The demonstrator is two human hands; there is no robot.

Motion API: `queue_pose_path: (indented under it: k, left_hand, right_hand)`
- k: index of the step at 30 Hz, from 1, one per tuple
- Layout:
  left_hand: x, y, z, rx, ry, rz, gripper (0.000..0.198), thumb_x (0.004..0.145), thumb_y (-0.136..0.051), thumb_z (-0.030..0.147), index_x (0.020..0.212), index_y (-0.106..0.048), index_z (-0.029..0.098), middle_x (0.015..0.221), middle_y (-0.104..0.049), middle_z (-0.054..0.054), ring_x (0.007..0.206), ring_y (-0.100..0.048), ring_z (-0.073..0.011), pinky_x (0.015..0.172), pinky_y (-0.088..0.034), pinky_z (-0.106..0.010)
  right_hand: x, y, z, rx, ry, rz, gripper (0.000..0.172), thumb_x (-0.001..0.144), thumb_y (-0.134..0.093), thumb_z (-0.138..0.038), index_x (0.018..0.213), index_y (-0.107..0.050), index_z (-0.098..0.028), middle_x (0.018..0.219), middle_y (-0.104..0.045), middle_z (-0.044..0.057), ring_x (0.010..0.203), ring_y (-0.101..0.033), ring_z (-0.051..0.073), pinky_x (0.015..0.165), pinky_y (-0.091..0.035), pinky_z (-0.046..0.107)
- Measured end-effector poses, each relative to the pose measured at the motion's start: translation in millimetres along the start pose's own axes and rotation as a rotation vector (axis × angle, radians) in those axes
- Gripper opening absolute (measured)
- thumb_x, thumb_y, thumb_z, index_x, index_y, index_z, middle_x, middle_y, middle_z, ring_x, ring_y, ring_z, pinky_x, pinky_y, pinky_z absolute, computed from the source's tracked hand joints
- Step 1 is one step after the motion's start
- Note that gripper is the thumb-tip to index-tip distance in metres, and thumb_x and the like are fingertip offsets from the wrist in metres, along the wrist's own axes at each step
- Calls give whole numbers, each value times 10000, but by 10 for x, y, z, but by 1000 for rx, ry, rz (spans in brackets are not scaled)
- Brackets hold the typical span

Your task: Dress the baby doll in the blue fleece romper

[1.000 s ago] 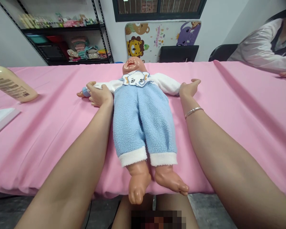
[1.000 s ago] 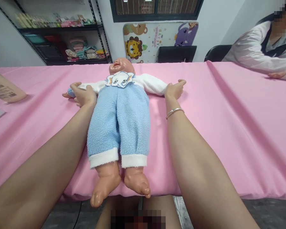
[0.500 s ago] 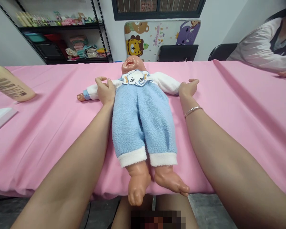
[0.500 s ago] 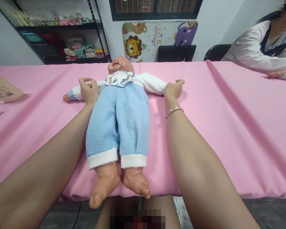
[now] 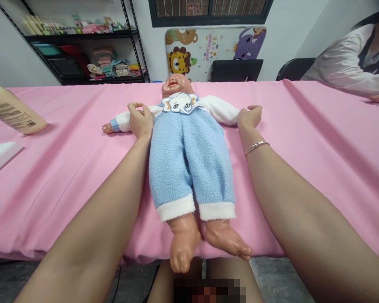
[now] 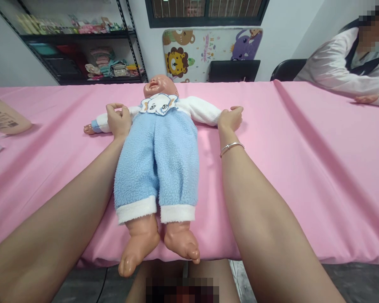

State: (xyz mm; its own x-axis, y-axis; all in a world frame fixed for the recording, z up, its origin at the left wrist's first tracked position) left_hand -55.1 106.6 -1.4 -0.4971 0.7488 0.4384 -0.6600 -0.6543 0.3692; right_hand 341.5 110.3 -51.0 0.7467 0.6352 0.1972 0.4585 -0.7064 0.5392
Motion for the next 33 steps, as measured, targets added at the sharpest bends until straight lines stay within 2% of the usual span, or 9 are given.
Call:
queue_pose_path:
  k: [8,13,17,21,23,25,27,29,33]
  left_hand:
    - [-7,12,-1,6,12,-3,94,904,-487,154,954,-472,233,800,-650,-34,871,-652,-229,887,-496,-343]
    - [-21,4,20,44,-12,-15,99,909,-467,162,981,-477,229,824,-652,-46,903,-648,-238,903,-482,-351]
    - [-42,-95,25,165,-23,-124,171,892,-446,147,1041,-496,216,911,-656,-85,991,-630,-281,931,-456,-393]
    - [-72,-238,-33,206,-109,-421,231,890,-438,152,1100,-513,211,852,-597,-52,971,-596,-271,912,-434,-367]
    - [-102,-262,-60,154,-174,-570,297,885,-456,154,1176,-494,198,775,-538,-13,874,-571,-237,862,-435,-333]
    - [-129,-252,-83,113,-211,-657,361,875,-481,152,1235,-471,174,742,-497,10,786,-534,-207,808,-431,-311]
    - [-142,-227,-92,119,-229,-656,386,865,-489,153,1250,-466,176,737,-489,11,757,-514,-203,789,-421,-315]
    - [-153,-212,-94,161,-232,-617,383,865,-473,163,1246,-468,201,731,-495,-1,762,-509,-224,792,-413,-341]
    - [-192,-227,-75,181,-271,-625,405,878,-445,200,1283,-450,193,751,-522,-24,740,-506,-243,767,-396,-359]
  right_hand:
    - [-162,113,-78,34,-62,-10,397,882,-389,-103,1263,-494,-135,1310,-550,168,1236,-530,281,977,-416,393]
    - [-268,114,-186,-40,-8,-4,405,907,-347,-93,1274,-513,-135,1312,-558,163,1267,-483,313,1016,-374,431]
    - [-250,51,-203,-117,58,-31,412,963,-276,-134,1288,-528,-140,1351,-515,195,1296,-427,338,1044,-333,470]
    - [-207,-42,-168,-136,314,-218,435,1017,-281,-359,1313,-546,-184,1386,-496,181,1338,-381,345,1115,-252,534]
    - [-260,-47,-151,-167,469,-287,512,1007,-300,-499,1379,-523,-225,1488,-412,143,1438,-249,363,1151,-175,585]
    - [-332,-15,-118,-204,546,-295,626,972,-328,-607,1467,-441,-241,1576,-281,135,1489,-111,385,1159,-134,623]
    - [-425,26,-129,-239,626,-268,700,951,-359,-628,1514,-369,-212,1601,-214,154,1498,-74,394,1163,-122,635]
    - [-522,95,-188,-227,716,-191,690,945,-393,-591,1502,-375,-184,1591,-236,162,1495,-105,385,1176,-123,619]
    - [-736,290,-379,-50,888,14,509,965,-389,-482,1301,-523,-124,1390,-486,203,1439,-261,359,1175,-216,555]
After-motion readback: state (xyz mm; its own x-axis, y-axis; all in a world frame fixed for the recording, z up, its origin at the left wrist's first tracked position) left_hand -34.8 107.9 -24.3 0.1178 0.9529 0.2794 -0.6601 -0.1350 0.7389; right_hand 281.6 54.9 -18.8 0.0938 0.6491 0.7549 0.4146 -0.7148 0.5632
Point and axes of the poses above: each hand's wrist, its own x-axis towards the middle knuckle, its own y-axis out of the back of the hand, z = x × y, the point moved 7 cm from there along x, towards the middle knuckle
